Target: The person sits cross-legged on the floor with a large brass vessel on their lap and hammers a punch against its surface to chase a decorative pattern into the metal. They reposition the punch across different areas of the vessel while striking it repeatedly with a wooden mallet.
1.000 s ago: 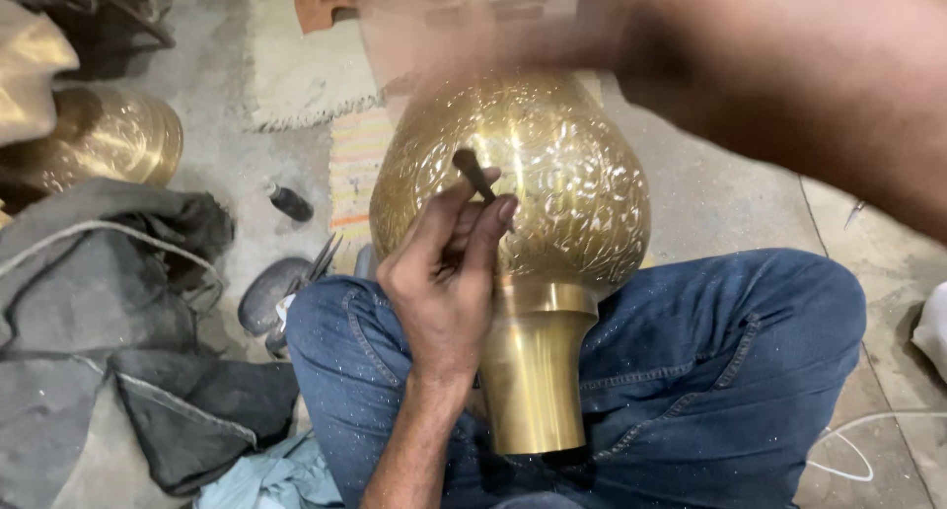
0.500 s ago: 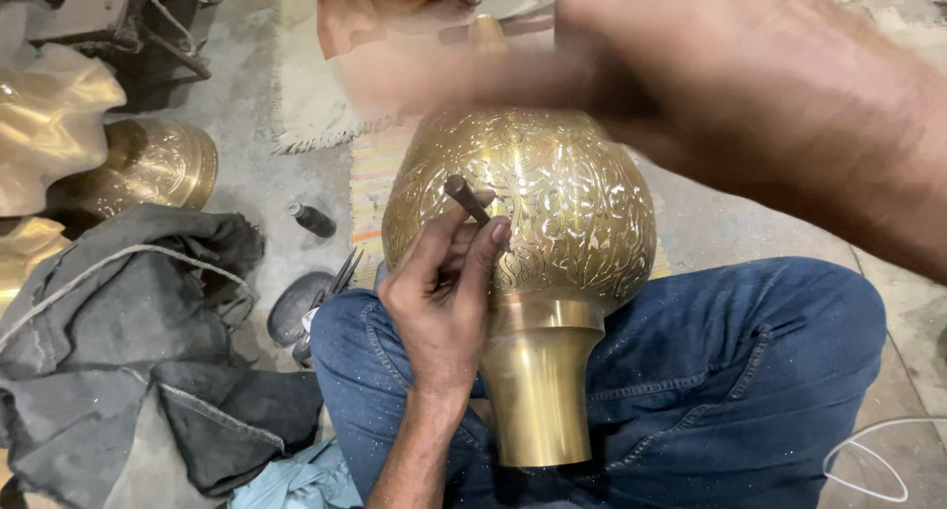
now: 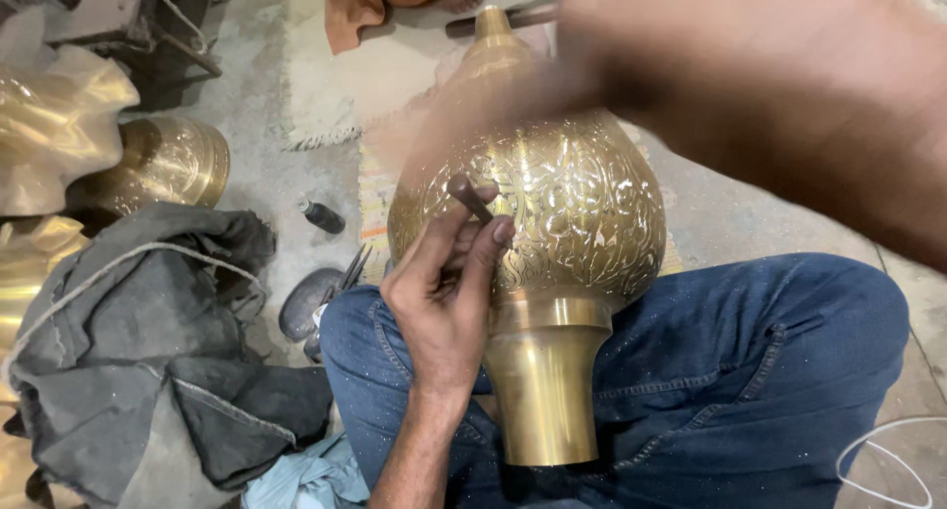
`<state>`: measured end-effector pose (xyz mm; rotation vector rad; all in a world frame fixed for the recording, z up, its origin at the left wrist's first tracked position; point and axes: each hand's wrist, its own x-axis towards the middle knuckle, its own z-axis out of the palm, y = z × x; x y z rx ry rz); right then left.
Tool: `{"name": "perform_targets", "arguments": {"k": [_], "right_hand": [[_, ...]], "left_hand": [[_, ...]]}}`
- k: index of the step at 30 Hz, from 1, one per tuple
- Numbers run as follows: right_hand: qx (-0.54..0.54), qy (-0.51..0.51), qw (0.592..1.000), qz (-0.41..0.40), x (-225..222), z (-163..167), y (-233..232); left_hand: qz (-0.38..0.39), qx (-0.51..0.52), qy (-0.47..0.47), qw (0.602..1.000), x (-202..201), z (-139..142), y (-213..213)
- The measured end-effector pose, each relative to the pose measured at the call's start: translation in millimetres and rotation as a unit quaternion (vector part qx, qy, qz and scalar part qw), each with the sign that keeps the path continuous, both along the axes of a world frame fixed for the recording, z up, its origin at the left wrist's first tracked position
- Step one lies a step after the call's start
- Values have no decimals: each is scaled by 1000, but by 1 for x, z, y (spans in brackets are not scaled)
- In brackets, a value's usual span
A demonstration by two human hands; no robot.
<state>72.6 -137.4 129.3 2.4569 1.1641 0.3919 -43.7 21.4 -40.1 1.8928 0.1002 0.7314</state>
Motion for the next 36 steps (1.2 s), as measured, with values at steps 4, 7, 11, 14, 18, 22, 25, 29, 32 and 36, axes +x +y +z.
{"name": "perform_targets", "arguments": {"k": [4,7,11,14,18,22,25,29,32,36], "right_hand": [[186,-19,973,136,1,-8,-14],[156,36,985,69,17,-31,-21],[160,28,985,62,27,-48,-33],[238,133,961,38,28,-46,-35],[48,-55,995,60,22,-43,-32],[259,91,955,112,15,-47,-35],[107,7,993,43,16,-46,-38],[269,122,953,67,14,-38,-34],[203,27,973,105,7,-30,-29],[286,217,933,-2,1,-25,-23]], "left_hand": [[0,2,-5,1000,0,1,-1],[4,-1,2,1000,-1,1,-1],[-10,-9,-16,1000,1,2,-1],[-4,10,0,1000,0,4,-2],[8,-5,8,1000,0,5,-2],[-9,-6,13,1000,0,5,-1],[-7,18,5,1000,1,5,2],[-26,0,-10,1000,0,4,1],[6,17,14,1000,-1,3,1],[-23,18,-12,1000,0,3,2]]}}
